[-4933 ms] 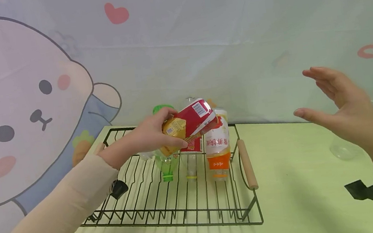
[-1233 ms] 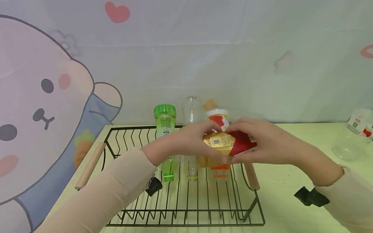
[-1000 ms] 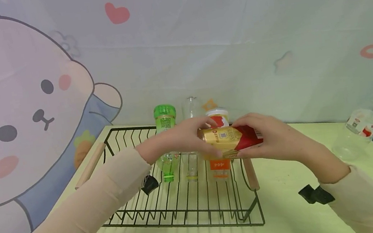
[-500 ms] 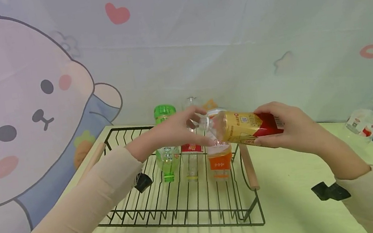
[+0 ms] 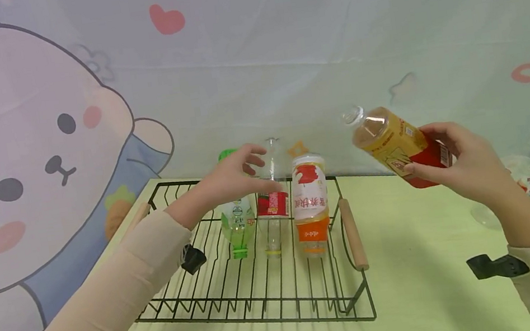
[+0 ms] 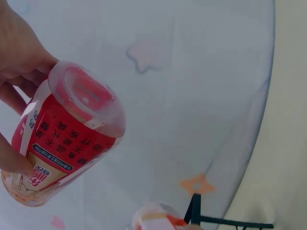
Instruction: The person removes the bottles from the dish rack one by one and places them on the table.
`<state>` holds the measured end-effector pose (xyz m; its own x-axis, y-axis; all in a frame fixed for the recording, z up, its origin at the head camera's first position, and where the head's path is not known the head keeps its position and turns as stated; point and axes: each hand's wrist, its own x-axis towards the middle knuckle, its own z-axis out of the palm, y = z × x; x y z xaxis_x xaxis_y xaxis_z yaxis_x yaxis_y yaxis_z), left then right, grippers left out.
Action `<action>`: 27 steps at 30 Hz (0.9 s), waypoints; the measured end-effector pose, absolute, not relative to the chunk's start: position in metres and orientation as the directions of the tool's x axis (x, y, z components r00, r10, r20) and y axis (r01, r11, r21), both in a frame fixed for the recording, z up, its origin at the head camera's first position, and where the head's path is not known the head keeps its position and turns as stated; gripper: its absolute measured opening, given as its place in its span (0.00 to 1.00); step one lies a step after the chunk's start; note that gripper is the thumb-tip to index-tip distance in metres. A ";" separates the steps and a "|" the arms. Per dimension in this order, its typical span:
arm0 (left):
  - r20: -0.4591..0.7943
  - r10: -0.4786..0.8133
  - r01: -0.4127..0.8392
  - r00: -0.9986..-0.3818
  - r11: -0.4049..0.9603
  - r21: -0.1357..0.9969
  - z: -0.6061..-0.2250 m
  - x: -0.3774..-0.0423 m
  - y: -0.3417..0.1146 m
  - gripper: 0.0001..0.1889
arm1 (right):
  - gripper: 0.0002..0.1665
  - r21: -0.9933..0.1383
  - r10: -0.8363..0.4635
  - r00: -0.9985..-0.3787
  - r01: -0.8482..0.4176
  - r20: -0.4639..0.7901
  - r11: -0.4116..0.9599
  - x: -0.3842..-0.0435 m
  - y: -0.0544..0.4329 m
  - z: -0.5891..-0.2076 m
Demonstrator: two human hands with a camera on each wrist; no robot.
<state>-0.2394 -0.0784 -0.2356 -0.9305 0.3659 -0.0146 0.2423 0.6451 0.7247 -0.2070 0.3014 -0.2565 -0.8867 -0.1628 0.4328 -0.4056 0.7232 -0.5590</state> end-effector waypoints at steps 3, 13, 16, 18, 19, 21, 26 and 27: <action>-0.011 0.323 0.212 -0.946 0.645 0.735 -0.238 -0.242 -0.084 0.43 | 0.40 -0.615 -0.072 -0.902 -0.346 0.425 0.708 -0.210 0.313 -0.261; -0.001 0.189 0.118 -0.982 0.616 0.779 -0.256 -0.253 -0.103 0.46 | 0.41 -0.753 0.135 -0.900 -0.254 0.413 0.608 -0.223 0.333 -0.280; -0.003 0.171 0.104 -0.985 0.610 0.785 -0.261 -0.256 -0.108 0.47 | 0.41 -0.788 0.191 -0.900 -0.220 0.391 0.575 -0.227 0.337 -0.286; -0.007 0.157 0.092 -0.988 0.613 0.785 -0.263 -0.257 -0.111 0.47 | 0.42 -0.804 0.222 -0.905 -0.184 0.364 0.566 -0.230 0.341 -0.290; -0.008 0.150 0.086 -0.989 0.612 0.786 -0.265 -0.258 -0.112 0.47 | 0.43 -0.812 0.235 -0.907 -0.168 0.349 0.558 -0.231 0.342 -0.292; -0.013 0.136 0.074 -0.991 0.616 0.784 -0.267 -0.259 -0.115 0.48 | 0.43 -0.832 0.253 -0.909 -0.155 0.332 0.532 -0.233 0.345 -0.296; -0.024 0.107 0.048 -0.994 0.622 0.781 -0.274 -0.261 -0.121 0.50 | 0.42 -0.876 0.281 -0.915 -0.136 0.290 0.464 -0.238 0.351 -0.307; -0.027 0.103 0.043 -0.994 0.624 0.781 -0.276 -0.262 -0.122 0.50 | 0.42 -0.882 0.287 -0.916 -0.127 0.280 0.454 -0.238 0.351 -0.309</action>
<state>-0.2618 -0.1218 -0.2759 -0.9943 0.1030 -0.0270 0.0434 0.6236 0.7805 -0.2383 0.3515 -0.3088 -0.9162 0.2868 0.2797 -0.1272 0.4540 -0.8819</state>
